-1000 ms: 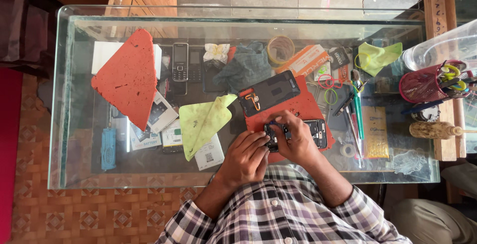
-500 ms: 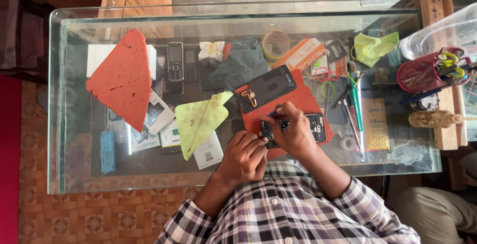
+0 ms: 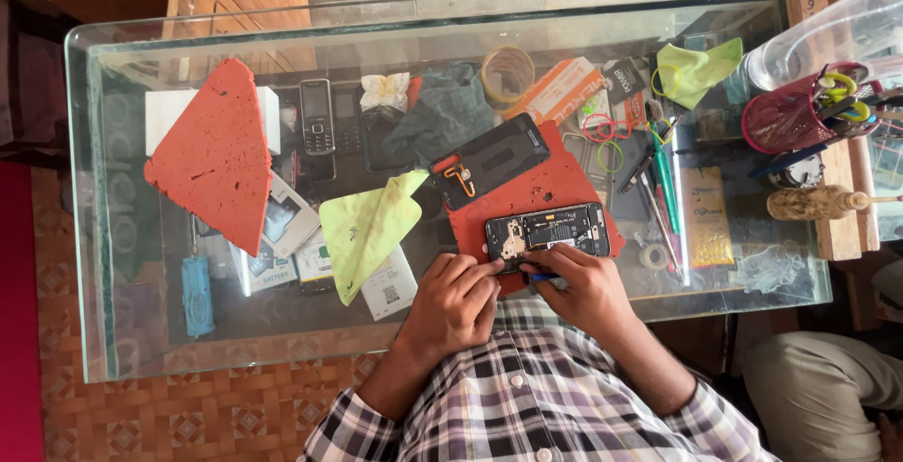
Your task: The person disassembles a smartphone on a glass table by removing the back panel and then using a small tool to detach internal components.
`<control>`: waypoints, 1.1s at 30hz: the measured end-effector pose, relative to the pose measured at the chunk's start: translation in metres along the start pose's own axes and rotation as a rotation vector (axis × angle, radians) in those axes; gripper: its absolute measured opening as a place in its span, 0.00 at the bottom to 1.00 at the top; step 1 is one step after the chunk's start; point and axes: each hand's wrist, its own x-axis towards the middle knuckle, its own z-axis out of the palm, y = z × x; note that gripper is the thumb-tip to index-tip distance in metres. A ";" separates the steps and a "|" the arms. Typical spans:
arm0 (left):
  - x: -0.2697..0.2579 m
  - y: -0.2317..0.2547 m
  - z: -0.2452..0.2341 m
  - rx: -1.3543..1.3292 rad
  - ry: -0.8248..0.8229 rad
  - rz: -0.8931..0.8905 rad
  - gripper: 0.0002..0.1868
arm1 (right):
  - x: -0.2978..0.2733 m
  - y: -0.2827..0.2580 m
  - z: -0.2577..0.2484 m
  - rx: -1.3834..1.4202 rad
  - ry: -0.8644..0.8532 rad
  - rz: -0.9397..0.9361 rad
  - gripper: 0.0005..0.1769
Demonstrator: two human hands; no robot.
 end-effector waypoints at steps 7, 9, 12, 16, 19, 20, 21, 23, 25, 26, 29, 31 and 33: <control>0.000 -0.002 0.002 -0.001 0.022 0.001 0.04 | 0.008 -0.001 0.005 -0.097 -0.049 -0.041 0.12; 0.001 -0.003 0.003 0.004 0.025 0.001 0.04 | 0.010 -0.004 0.003 -0.138 -0.074 -0.063 0.12; -0.001 -0.002 0.003 0.007 0.021 -0.001 0.03 | 0.011 -0.010 0.003 -0.172 -0.100 -0.092 0.13; 0.000 -0.003 0.003 -0.010 0.030 -0.011 0.04 | 0.006 -0.009 0.005 -0.147 -0.025 -0.075 0.12; 0.002 -0.005 0.002 -0.031 0.072 0.011 0.05 | -0.008 0.009 0.002 0.155 0.115 0.127 0.15; 0.001 -0.003 0.001 -0.036 0.084 0.016 0.05 | -0.016 0.017 0.000 0.306 0.157 0.227 0.18; 0.000 -0.002 0.000 -0.042 0.090 0.025 0.06 | -0.022 0.027 -0.003 0.462 0.197 0.183 0.13; -0.001 0.001 -0.001 -0.051 0.099 0.053 0.07 | -0.027 0.040 -0.006 0.777 0.285 0.088 0.06; 0.001 0.006 0.001 -0.180 0.153 -0.042 0.07 | -0.037 0.034 -0.011 0.674 0.299 0.025 0.10; 0.001 0.011 0.004 -0.249 0.177 -0.091 0.07 | -0.041 0.027 -0.011 0.620 0.306 -0.001 0.12; 0.003 0.021 0.013 -0.450 0.150 -0.207 0.08 | -0.046 0.001 -0.002 0.770 0.335 0.031 0.14; 0.006 0.024 0.016 -0.482 0.139 -0.214 0.09 | -0.050 -0.013 0.002 0.541 0.402 0.122 0.28; 0.005 0.027 0.018 -0.501 0.130 -0.213 0.10 | -0.053 -0.019 0.003 0.452 0.444 0.063 0.37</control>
